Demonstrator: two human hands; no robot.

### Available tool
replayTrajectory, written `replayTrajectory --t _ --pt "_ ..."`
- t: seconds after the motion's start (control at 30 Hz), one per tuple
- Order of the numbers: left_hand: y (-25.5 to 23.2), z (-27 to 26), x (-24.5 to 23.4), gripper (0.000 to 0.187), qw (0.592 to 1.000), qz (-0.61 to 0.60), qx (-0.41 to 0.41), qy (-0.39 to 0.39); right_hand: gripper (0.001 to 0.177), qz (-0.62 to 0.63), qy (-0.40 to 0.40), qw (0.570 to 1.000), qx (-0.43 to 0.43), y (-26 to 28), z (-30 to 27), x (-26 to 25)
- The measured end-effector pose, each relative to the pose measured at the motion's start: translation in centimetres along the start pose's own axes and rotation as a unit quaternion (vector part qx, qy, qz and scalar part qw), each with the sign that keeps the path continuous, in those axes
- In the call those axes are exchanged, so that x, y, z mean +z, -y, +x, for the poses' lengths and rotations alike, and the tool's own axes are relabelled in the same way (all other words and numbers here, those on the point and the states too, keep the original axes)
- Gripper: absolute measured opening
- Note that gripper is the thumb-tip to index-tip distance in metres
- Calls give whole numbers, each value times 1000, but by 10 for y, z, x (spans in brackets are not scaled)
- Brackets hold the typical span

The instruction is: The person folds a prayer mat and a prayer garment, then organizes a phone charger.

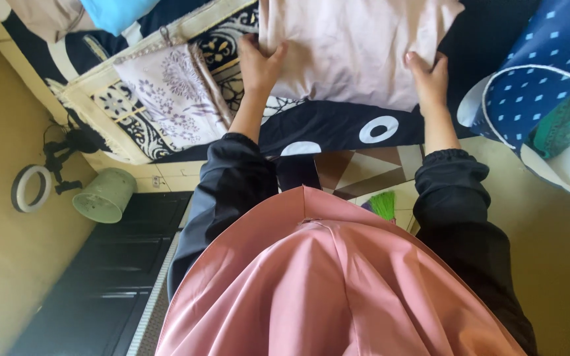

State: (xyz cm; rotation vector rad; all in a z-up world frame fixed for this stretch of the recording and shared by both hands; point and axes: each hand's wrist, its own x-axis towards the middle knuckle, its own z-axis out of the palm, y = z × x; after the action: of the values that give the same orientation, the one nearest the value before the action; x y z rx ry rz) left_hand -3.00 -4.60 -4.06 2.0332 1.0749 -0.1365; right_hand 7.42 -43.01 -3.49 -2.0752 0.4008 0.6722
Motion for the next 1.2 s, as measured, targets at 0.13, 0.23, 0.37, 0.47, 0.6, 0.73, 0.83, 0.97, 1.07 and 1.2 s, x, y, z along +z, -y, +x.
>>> replayTrajectory --t 0.13,0.23,0.37,0.47,0.6,0.73,0.83,0.97,1.07,1.2 --pt "-11 -3 1 68 996 30 -1 86 52 81 94 990 66 34 -13 -1" --pt "-31 -2 -8 69 988 21 -77 132 54 124 94 987 29 30 -15 -2" --pt "5 13 8 59 991 -20 -46 126 62 178 108 978 -20 43 -23 -6" --pt "23 17 14 56 976 14 -76 204 57 222 141 955 133 49 -31 -12" --pt "32 11 14 44 942 -210 -62 253 58 209 148 956 145 32 -24 -22" --pt "-4 1 -17 43 902 -297 -161 267 41 228 163 959 52 -41 15 -54" --pt "18 1 0 45 870 -372 -167 277 34 328 140 934 18 36 -10 -65" --pt "-9 -2 17 51 816 -483 -154 277 25 295 149 943 -38 85 -38 -106" --pt "-43 -15 8 65 843 -485 -41 227 50 239 183 939 -168 222 -97 -84" --pt "-51 -32 -24 101 808 -508 -56 294 40 -15 257 913 -315 284 -148 -36"
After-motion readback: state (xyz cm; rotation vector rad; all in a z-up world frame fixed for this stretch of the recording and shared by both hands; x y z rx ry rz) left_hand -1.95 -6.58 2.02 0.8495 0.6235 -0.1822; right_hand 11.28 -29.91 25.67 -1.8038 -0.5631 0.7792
